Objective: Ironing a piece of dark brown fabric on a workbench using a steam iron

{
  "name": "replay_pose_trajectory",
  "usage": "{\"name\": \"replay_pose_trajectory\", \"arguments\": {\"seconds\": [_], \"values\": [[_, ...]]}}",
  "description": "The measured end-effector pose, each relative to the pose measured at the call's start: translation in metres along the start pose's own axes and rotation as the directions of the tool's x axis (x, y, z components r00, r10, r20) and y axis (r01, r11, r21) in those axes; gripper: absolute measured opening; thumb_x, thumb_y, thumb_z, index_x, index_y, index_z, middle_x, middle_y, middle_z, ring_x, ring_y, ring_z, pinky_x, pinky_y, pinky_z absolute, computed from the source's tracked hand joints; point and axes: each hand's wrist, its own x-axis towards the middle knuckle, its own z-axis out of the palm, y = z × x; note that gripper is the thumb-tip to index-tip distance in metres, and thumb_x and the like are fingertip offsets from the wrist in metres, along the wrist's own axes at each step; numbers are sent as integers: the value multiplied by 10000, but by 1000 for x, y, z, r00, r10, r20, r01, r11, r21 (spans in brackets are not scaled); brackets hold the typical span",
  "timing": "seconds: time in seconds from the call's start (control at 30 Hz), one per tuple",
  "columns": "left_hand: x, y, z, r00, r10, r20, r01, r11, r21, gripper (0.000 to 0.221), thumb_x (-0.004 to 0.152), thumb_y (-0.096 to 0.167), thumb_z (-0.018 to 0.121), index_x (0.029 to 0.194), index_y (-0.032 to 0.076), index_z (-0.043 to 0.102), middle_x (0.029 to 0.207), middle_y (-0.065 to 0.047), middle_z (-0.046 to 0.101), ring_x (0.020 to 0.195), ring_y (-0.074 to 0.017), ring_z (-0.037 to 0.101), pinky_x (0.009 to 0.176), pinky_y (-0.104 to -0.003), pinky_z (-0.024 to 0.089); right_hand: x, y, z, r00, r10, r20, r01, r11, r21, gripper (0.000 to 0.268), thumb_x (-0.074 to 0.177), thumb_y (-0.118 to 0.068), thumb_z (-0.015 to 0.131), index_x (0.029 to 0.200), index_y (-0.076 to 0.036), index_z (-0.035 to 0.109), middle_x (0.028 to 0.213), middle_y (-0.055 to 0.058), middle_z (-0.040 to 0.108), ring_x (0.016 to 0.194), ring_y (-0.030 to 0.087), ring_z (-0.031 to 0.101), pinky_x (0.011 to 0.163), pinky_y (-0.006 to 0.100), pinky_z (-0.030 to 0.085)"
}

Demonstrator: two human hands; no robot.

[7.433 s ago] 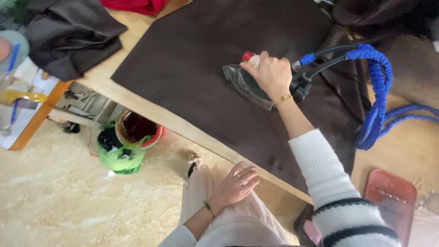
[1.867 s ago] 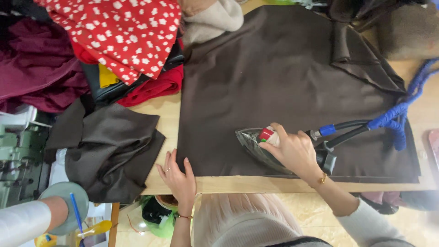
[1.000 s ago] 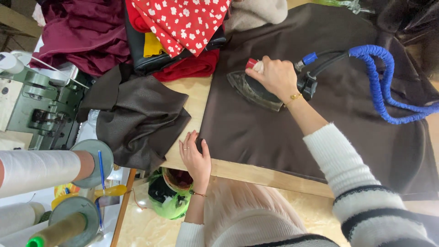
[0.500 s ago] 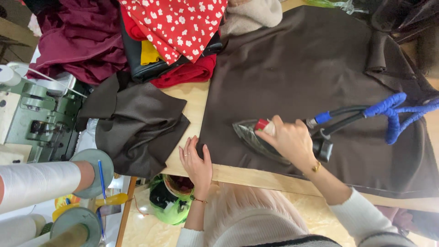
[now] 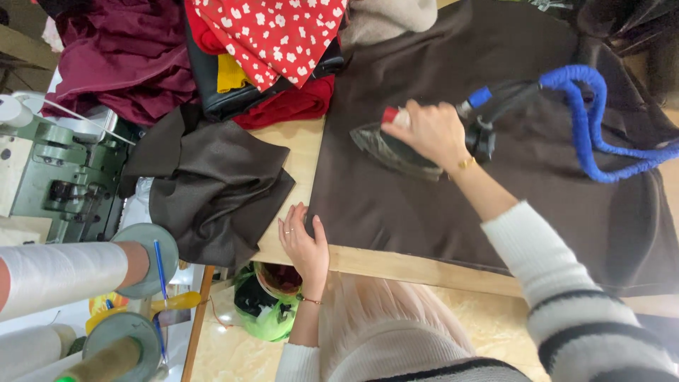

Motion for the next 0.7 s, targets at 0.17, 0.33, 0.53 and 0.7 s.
{"name": "replay_pose_trajectory", "arguments": {"seconds": [0.17,0.33,0.53,0.7], "values": [[-2,1,-1,999,-11,-36,10,999,-38,347,991,163,656,1315,46,614,1144,-72,742,1282,-282,623,1181,-496,371,7,3,4,999,-19,-39,20,999,42,696,988,-811,502,858,-133,590,604,173,686,640,376,746,751,423,537],[-1,7,-8,998,-68,9,68,993,-97,315,1013,110,606,1319,38,606,1150,-76,733,1296,-299,606,1192,-511,343,-37,-17,-25,997,-79,11,79,997,26,697,931,-851,476,861,-167,592,581,115,690,625,288,757,789,363,536],[0,3,-4,993,-110,46,114,988,-101,315,1017,99,587,1329,51,590,1157,-64,725,1323,-290,590,1216,-518,303,-117,-52,-60,959,-269,88,255,956,148,613,881,-805,538,885,-197,613,572,51,703,598,197,747,728,324,466],[0,10,-9,991,-127,47,133,982,-134,306,1034,97,559,1338,69,571,1172,-37,714,1334,-273,576,1217,-504,310,-130,-55,-61,959,-283,7,279,947,158,589,877,-773,583,870,-184,604,566,24,671,574,172,710,692,321,437]]}}
